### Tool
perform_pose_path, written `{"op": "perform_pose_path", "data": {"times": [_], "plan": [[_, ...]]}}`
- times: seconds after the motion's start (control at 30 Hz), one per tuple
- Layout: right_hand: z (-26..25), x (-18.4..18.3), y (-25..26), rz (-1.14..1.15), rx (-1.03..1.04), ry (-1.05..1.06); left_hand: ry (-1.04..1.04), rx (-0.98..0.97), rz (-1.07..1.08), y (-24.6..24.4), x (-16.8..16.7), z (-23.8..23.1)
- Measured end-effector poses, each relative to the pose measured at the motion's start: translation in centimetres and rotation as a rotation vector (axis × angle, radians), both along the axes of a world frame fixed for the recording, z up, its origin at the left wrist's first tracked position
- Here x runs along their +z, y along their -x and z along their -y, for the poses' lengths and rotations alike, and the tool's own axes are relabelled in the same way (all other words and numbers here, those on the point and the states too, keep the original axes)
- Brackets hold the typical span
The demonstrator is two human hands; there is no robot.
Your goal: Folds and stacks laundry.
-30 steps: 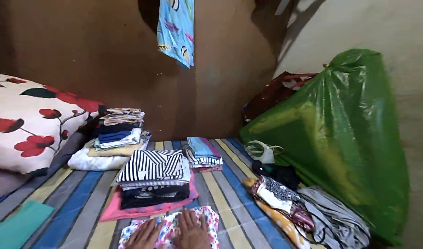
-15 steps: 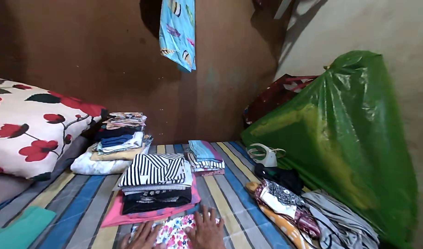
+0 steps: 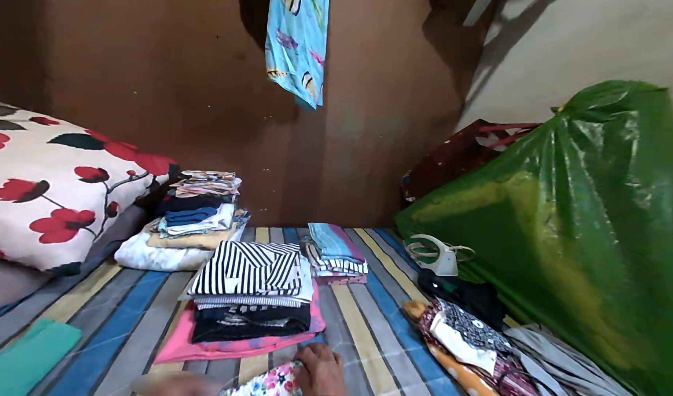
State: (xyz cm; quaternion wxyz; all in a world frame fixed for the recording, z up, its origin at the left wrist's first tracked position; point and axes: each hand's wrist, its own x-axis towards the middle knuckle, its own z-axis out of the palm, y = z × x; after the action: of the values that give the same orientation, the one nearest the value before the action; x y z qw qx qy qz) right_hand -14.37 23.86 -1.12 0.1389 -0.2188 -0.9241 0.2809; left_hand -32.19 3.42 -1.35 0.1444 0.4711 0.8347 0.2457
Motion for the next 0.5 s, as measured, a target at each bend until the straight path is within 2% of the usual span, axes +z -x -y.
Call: {"op": "perform_pose_path", "data": {"times": [0.2,0.37,0.5], "plan": [[0.0,-0.6,0.5,-0.072,-0.019,-0.053,0.101,0.023,0.057,0.3,0.4,0.7],[0.4,-0.1,0.3,-0.133,-0.056,-0.187,0.143,0.042,0.105,0.4,0.9,0.7],[0.7,1.2,0.0,0.086,-0.065,-0.156,0.119,0.037,0.093,1.4,0.5,1.2]]}}
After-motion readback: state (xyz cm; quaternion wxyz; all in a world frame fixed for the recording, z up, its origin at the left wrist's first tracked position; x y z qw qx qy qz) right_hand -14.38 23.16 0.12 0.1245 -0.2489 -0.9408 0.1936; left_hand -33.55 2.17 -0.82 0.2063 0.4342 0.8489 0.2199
